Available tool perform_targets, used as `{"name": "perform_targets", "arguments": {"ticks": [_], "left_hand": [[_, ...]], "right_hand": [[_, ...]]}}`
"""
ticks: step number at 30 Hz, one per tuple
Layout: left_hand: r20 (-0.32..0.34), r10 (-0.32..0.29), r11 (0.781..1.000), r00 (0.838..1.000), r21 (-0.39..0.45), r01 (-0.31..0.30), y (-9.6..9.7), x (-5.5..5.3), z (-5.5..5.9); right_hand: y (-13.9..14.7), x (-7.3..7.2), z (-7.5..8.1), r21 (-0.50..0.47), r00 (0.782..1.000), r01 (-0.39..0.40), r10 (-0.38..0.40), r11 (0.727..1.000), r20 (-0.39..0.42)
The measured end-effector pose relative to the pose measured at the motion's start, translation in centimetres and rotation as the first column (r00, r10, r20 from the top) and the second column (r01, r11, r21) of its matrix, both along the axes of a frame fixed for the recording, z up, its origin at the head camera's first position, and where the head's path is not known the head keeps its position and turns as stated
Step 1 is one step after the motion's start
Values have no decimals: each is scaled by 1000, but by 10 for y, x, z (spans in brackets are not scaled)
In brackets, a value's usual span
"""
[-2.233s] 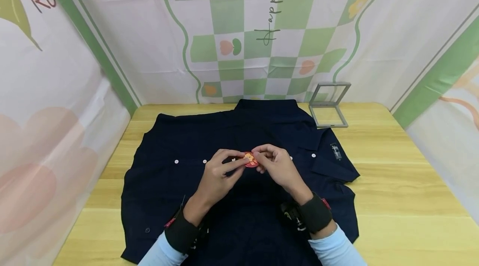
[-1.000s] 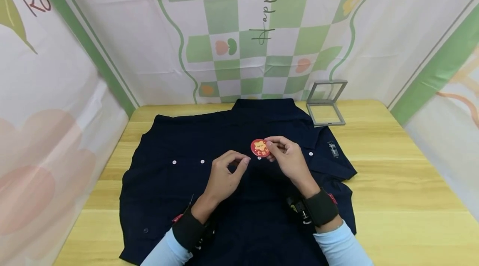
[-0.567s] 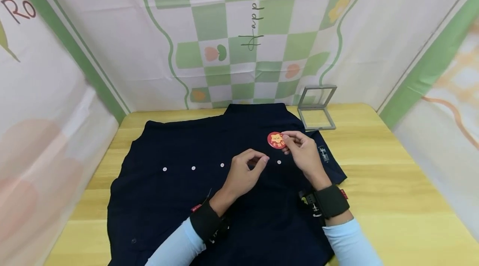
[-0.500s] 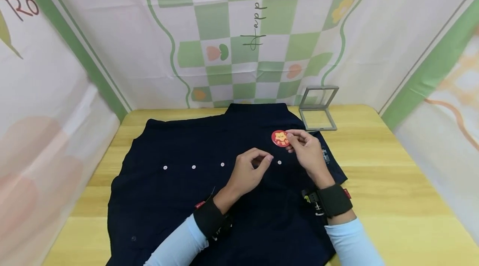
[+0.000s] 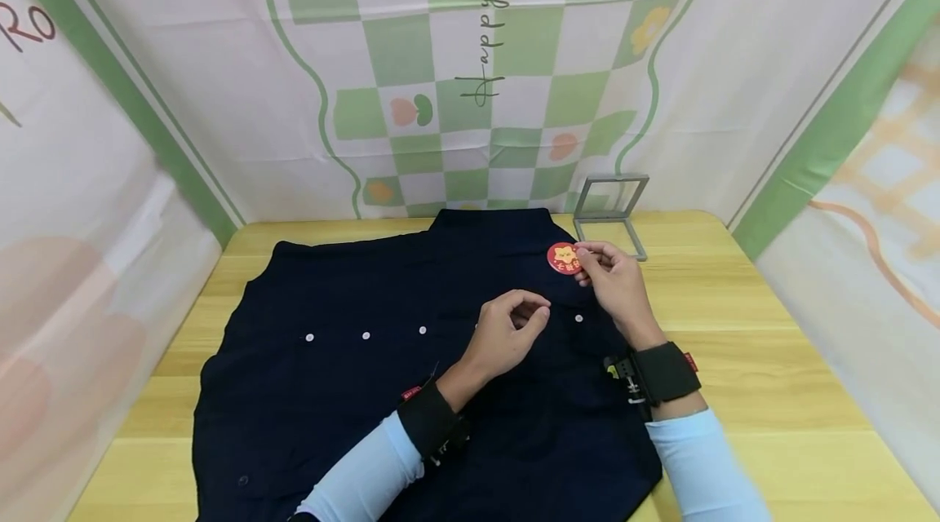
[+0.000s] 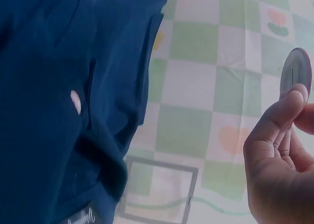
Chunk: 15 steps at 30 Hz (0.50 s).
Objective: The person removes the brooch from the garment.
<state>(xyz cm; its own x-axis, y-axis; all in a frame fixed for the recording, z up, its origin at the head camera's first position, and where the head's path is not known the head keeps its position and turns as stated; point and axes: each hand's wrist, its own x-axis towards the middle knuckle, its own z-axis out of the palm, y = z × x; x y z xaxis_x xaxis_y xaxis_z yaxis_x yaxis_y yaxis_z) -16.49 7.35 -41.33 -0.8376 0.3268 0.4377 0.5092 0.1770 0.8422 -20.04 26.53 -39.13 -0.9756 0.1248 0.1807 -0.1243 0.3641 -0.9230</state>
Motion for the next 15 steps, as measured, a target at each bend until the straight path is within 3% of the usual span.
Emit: {"name": "perform_targets", "arguments": {"ticks": [2,15], "left_hand": [[16,-4,1000,1000,-10,4,4,-5,-9],[42,-50,998,998,-26,51,23,-4,-10]], "right_hand": [[5,-3,0,5,1000,10,-10,1000,7],[26,-20,-3,2,997,48,-48,999,56]]}}
